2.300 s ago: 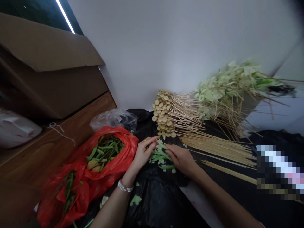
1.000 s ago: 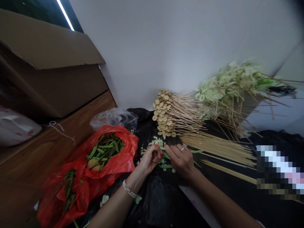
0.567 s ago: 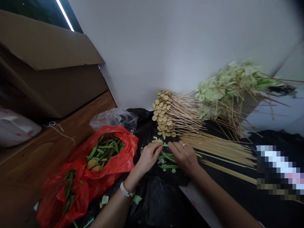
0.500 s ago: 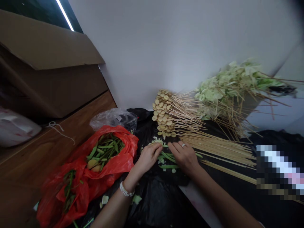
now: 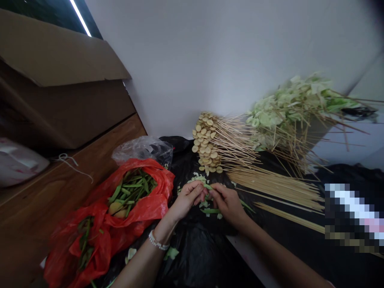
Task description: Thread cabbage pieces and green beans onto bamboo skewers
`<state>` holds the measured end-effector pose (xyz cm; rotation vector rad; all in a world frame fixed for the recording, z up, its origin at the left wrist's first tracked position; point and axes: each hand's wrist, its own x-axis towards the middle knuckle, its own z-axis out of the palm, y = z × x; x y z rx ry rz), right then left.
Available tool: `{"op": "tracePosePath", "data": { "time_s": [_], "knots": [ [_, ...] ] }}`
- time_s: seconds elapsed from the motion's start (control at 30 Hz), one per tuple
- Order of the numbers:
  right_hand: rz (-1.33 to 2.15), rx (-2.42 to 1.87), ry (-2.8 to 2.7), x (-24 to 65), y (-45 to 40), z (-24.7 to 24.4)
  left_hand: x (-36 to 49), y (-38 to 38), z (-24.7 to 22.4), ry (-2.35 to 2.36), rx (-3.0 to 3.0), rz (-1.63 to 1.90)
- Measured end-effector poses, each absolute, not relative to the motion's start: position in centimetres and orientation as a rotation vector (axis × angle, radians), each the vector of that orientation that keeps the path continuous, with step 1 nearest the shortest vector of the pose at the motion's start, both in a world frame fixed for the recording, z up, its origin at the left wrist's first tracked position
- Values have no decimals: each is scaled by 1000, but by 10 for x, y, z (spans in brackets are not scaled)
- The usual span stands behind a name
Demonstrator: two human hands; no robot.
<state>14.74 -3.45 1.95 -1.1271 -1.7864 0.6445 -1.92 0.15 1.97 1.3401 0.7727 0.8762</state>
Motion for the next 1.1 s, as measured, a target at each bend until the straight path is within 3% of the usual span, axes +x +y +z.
{"op": "tracePosePath", "data": {
  "time_s": [0.13, 0.2, 0.47, 0.57, 0.97, 1.1],
  "knots": [
    [1089, -1104, -1628, 142, -39, 22, -16, 0, 19, 759, 1307, 908],
    [1092, -1116, -1654, 143, -37, 22, -16, 0, 20, 807, 1412, 903],
    [-222, -1450, -2217, 158, -31, 11, -22, 1, 16, 1063, 2439, 910],
    [-506, -1446, -2280, 159, -32, 9, -20, 0, 12, 1133, 2588, 774],
    [-488, -1292, -2347, 151, -38, 10, -12, -9, 16, 1344, 2733, 438],
    [-463, -1169, -2282, 149, -40, 9, -10, -11, 18, 1268, 2472, 651]
  ]
}}
